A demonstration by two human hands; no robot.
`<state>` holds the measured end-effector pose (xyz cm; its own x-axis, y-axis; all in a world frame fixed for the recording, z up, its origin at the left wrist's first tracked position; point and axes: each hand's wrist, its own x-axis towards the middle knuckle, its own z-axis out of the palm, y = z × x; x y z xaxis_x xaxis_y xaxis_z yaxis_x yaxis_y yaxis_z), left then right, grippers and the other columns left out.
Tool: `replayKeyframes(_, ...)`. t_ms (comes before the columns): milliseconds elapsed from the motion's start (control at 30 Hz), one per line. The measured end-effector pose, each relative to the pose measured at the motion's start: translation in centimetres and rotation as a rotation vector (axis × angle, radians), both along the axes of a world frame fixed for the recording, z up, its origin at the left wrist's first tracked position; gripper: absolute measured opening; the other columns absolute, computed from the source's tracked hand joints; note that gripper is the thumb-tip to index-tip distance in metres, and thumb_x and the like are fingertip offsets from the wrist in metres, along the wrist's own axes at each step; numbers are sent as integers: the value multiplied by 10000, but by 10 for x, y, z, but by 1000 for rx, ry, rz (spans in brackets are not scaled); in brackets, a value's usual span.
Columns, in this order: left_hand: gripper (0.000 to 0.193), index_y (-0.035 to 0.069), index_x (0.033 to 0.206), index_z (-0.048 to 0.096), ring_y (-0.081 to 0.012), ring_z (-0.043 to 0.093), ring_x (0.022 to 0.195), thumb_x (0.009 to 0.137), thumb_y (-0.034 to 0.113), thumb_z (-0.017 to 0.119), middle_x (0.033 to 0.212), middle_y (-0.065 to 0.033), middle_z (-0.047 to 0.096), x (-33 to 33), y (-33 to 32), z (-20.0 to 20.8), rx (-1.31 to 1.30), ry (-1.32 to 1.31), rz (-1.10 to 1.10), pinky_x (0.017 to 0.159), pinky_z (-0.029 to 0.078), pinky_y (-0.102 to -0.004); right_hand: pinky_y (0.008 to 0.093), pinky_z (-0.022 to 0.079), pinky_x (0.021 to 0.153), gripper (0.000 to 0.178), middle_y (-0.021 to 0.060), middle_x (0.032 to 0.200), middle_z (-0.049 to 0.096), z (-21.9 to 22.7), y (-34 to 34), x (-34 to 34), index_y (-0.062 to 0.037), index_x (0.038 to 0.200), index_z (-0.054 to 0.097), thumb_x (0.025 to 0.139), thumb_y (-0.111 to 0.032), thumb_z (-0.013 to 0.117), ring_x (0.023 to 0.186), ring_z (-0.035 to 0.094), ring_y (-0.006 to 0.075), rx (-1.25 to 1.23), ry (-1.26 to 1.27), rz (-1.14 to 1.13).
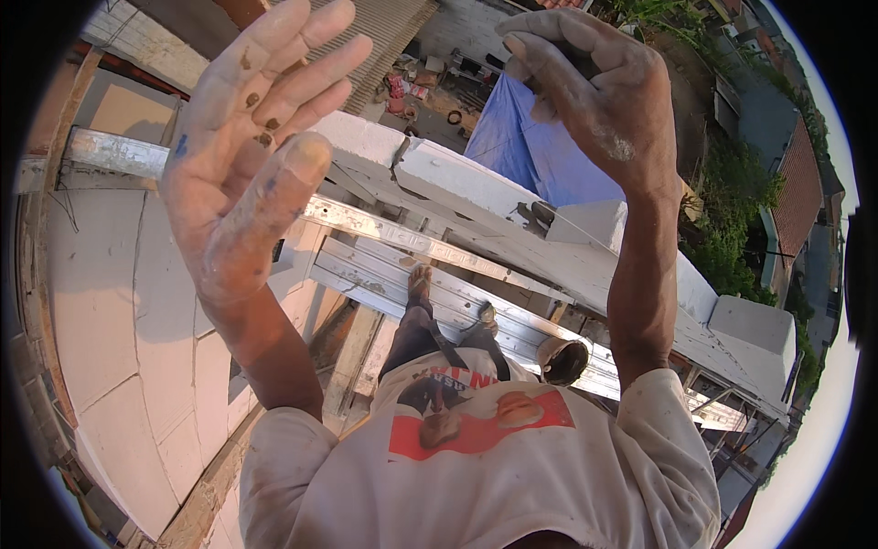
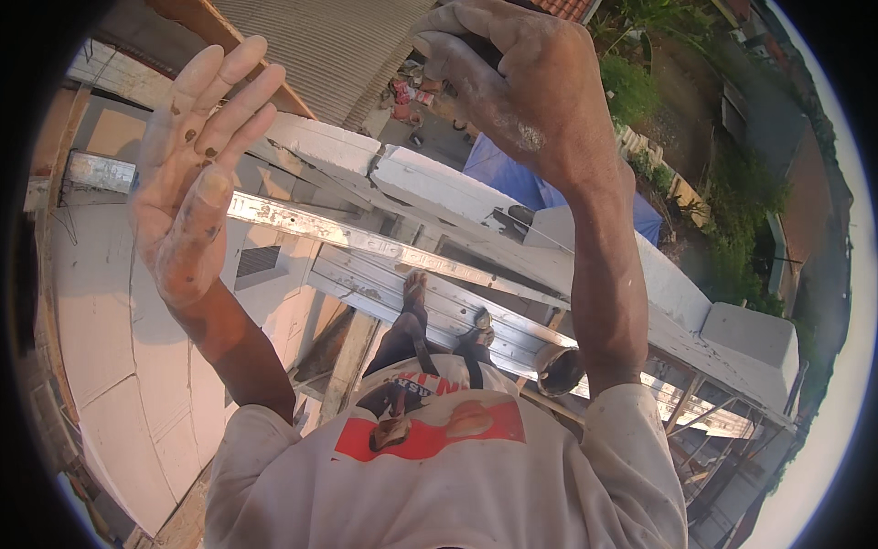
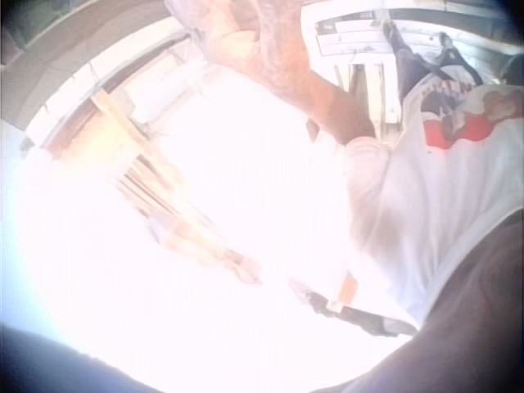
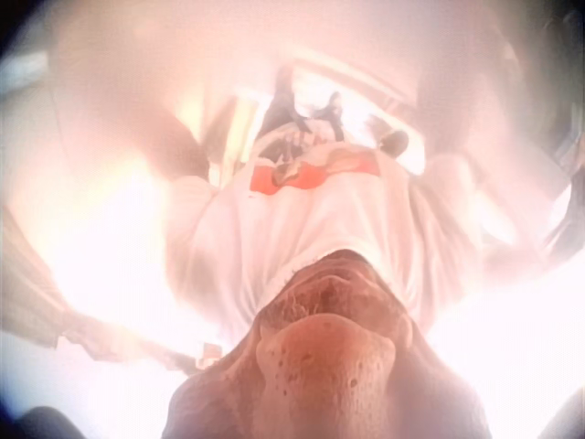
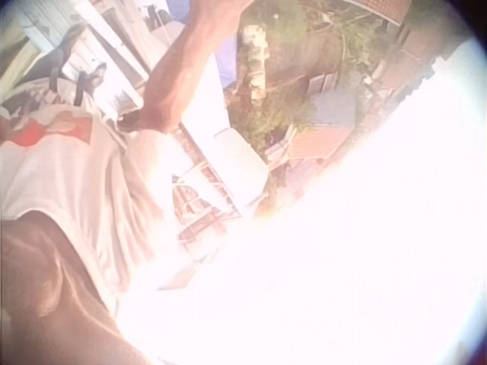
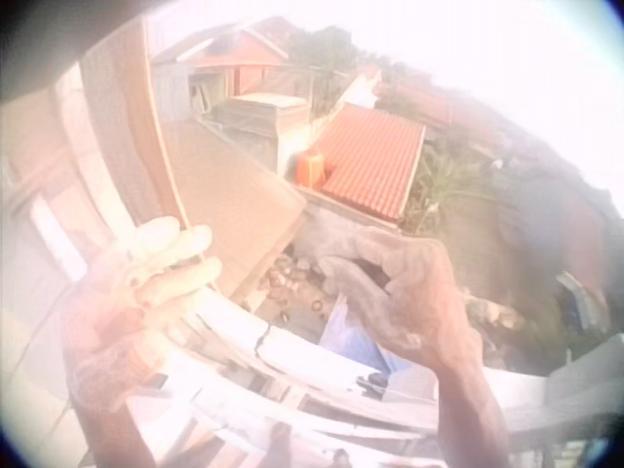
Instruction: The person scoops mortar from a bucket using a trowel and applies it to the top of a wall. They measure the wall with a tape measure, pick up a white block, and place it onto the mortar. The person uses a hammer to tap the block into position and continues to apply mortar and lay additional blocks.
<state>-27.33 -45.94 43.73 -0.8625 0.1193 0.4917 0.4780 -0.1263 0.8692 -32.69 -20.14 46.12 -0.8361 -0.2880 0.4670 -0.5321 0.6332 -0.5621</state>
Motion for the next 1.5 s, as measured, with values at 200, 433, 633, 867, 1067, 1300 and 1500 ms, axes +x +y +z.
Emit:
replayKeyframes(200,768,-83,1484,438,-330,607,1302,879,257,767,1418,-268,586,94,83,-82,-188,-844,-1081,1123,439,-419,303,547,542,163,58,821,743,31,116,151,-68,918,775,798,-155,844,636,706,181,-30,75,217)
replayKeyframes(433,671,-128,1290,575,-371,652,1173,882,372,760,1191,-304,683,172,142,-352,-1147,-1044,-690,999,494,-440,436,536,639,229,141,780,673,-149,222,324,-43,1026,727,884,-222,714,678,660,331,49,-536,-303)
replayKeyframes(633,465,-41,1100,633,-355,669,1059,828,316,755,1080,-228,685,202,107,-419,-1304,-1141,-715,903,523,-424,343,548,737,474,81,889,696,-66,384,425,-60,1349,655,885,-114,734,705,629,159,-70,-156,-1018)
replayKeyframes(867,227,61,879,701,-337,689,926,765,252,749,951,-141,688,230,69,-493,-1423,251,-1158,790,556,-407,485,396,1152,742,217,1507,470,78,673,501,-102,1565,385,865,95,530,1381,486,366,690,212,-1079)
replayKeyframes(1067,311,-39,864,611,-389,608,864,821,265,562,885,-245,617,269,104,-443,-1065,-736,-293,783,461,-499,475,367,1136,610,259,1458,497,81,851,544,-2,1521,385,974,-222,539,1380,463,407,1068,-115,-1058)
replayKeyframes(1300,331,-41,955,675,-395,666,919,837,253,579,980,-272,691,349,61,-466,-1204,-960,-100,833,497,-479,497,432,1030,571,267,1311,591,93,838,509,18,1433,475,994,-337,562,1261,553,415,1037,-466,-1330)
replayKeyframes(1500,258,-13,874,677,-382,683,875,824,235,630,915,-246,697,357,24,-472,-1121,-1142,135,786,521,-486,514,481,812,566,225,1006,672,49,724,504,22,1215,585,999,-501,587,950,648,387,828,-140,-1403)
